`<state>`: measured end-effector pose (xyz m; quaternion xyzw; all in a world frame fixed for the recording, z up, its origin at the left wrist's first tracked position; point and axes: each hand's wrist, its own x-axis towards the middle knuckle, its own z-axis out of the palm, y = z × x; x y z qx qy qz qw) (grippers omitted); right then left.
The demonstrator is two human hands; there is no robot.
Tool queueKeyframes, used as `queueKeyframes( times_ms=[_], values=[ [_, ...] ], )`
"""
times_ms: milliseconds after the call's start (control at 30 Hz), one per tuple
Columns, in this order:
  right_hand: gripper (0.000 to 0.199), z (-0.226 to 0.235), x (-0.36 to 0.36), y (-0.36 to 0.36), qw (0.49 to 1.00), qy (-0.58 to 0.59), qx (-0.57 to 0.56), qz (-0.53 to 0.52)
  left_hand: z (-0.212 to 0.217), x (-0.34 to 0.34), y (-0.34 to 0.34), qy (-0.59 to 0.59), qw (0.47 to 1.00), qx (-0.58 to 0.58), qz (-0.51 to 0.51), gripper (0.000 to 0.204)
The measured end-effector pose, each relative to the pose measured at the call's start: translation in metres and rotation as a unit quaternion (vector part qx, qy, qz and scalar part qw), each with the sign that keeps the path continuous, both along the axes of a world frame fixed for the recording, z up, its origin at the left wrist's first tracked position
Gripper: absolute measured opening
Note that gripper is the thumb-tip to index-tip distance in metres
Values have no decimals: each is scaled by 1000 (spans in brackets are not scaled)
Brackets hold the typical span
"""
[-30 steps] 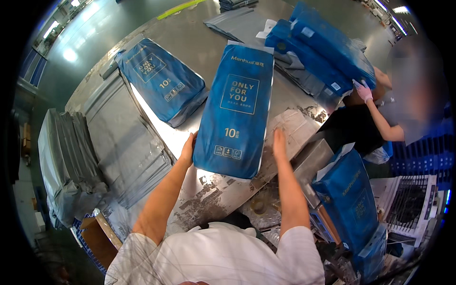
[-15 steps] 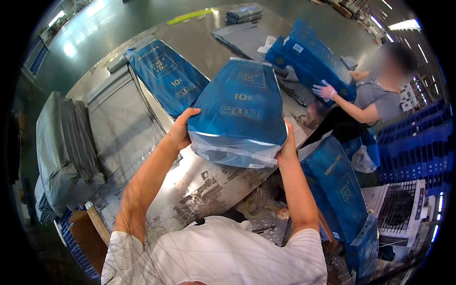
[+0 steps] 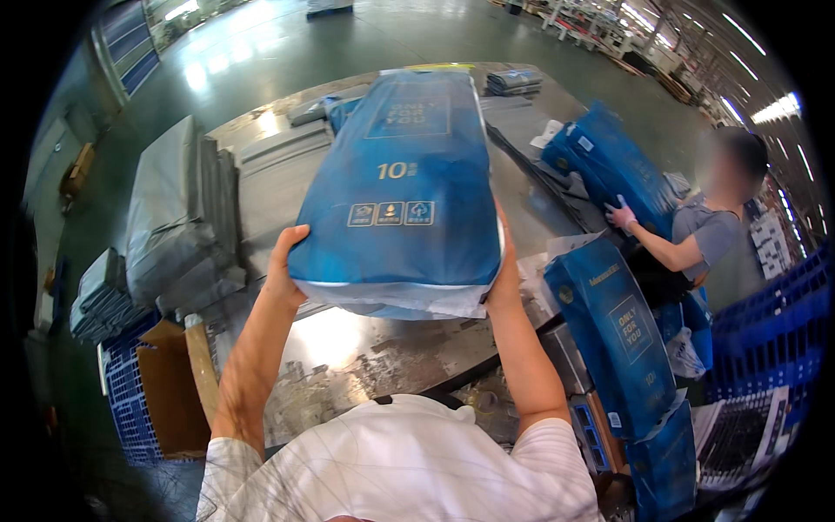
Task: The person repeatedly picks blue padded mailers from a metal table, folds them, and places them into a blue plastic crate. The person also stacks folded mailers on the table. A coworker is visible working at the same table.
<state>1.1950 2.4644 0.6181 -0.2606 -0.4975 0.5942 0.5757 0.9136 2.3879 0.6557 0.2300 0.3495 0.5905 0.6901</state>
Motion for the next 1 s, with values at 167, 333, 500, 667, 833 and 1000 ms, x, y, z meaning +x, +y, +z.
queueKeyframes(
  times_ms=[167,333,500,667,833,1000],
  values=[
    [59,-35,-64,-21,993,26,-17,113,-21,-46,-66,0,996,10,88,50],
    [53,-85,-103,-55,948,87,-249,176,-68,-71,-100,-5,984,-103,144,50],
    [31,-168,-70,-110,929,88,-343,-103,-81,-63,-118,26,989,-70,125,56],
    [18,-101,-49,-196,924,-38,-329,189,-72,-58,-115,3,982,-131,135,51],
    [34,-51,-102,-179,931,33,-298,208,-64,-49,-106,12,981,-154,117,53],
    [38,-66,-101,-168,929,-11,-326,176,-69,-52,-108,20,979,-169,116,53]
  ],
)
